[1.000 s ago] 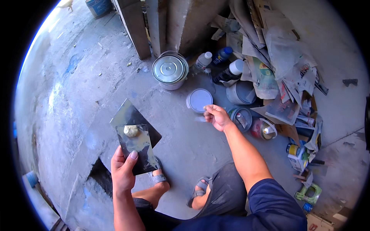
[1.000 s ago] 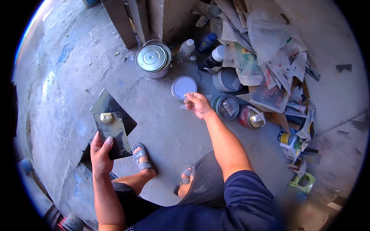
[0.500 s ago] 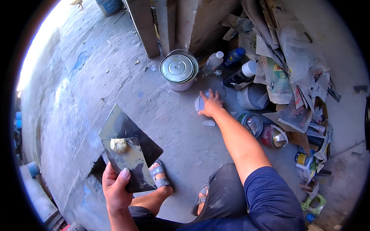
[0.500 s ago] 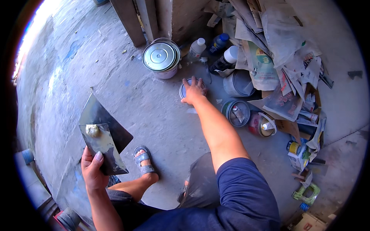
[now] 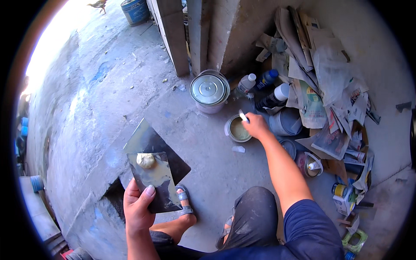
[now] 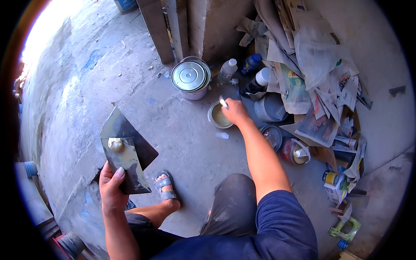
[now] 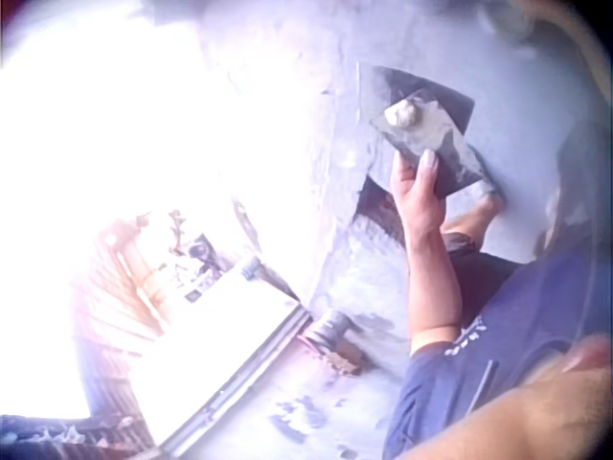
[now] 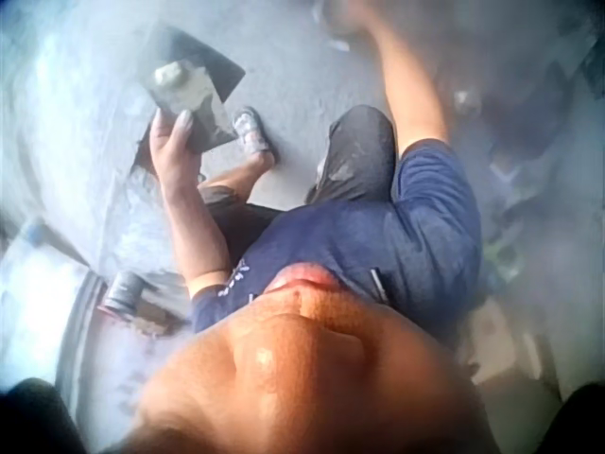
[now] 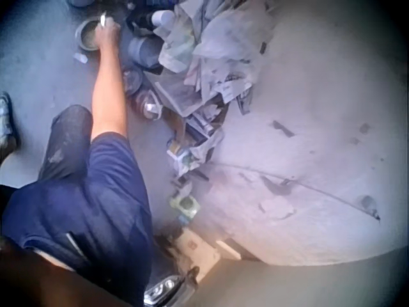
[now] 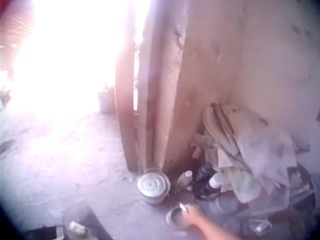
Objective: The person applies a thick beige body filler to the hood of a car using two metal spreaders. They repeatedly scoop filler from one spreader and smooth it across the hood surface, working from the center toward the edges and around the headlight area.
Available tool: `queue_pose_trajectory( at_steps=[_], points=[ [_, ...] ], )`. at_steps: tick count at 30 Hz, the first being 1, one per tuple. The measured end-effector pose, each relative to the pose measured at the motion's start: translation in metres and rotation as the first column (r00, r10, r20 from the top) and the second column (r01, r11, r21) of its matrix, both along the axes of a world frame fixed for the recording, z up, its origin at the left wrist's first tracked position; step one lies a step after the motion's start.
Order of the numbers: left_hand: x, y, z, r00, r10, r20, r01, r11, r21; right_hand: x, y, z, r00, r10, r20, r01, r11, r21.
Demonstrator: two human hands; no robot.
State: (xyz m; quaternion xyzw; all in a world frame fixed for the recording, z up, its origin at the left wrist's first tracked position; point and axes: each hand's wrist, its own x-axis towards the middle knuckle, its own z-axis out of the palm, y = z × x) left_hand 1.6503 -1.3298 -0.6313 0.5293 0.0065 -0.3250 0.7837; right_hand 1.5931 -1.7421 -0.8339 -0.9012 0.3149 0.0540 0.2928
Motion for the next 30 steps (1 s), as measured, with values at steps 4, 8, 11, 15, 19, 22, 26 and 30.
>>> queue_pose_trajectory(
  at_steps=[4,8,11,15,19,22,26,30],
  points=[
    [0.002,-0.002,0.001,1.0,-0.02,0.009,0.021,0.999,-0.029,-0.001,-0.013,0.012,0.831,-0.401,0.385,0.328,0.913,0.242],
    [0.003,-0.006,0.002,0.999,-0.031,0.005,0.031,0.999,-0.036,0.044,-0.008,-0.002,0.557,-0.799,0.226,0.14,0.359,0.923],
    [0.003,-0.012,0.004,0.999,-0.052,-0.007,0.052,0.998,-0.038,0.093,0.014,0.005,0.449,-0.893,0.036,0.205,0.142,0.968],
    [0.003,-0.015,-0.001,0.996,-0.08,-0.049,0.078,0.996,-0.048,0.091,0.044,-0.003,0.568,-0.726,0.389,0.445,0.668,0.597],
    [0.005,-0.015,-0.001,0.989,-0.101,-0.107,0.094,0.994,-0.06,0.047,0.132,0.056,0.839,-0.488,0.241,-0.127,0.256,0.958],
    [0.005,-0.025,-0.003,0.971,-0.187,-0.148,0.171,0.979,-0.115,0.029,0.17,0.105,0.879,-0.354,0.318,-0.422,-0.271,0.865],
    [0.003,-0.034,-0.009,0.954,-0.25,-0.169,0.227,0.964,-0.142,0.022,0.175,0.122,0.832,-0.399,0.386,-0.482,-0.173,0.859],
    [0.003,-0.047,-0.015,0.96,-0.225,-0.164,0.195,0.964,-0.18,0.008,0.163,0.132,0.776,-0.558,0.295,-0.354,0.003,0.935]
  ],
)
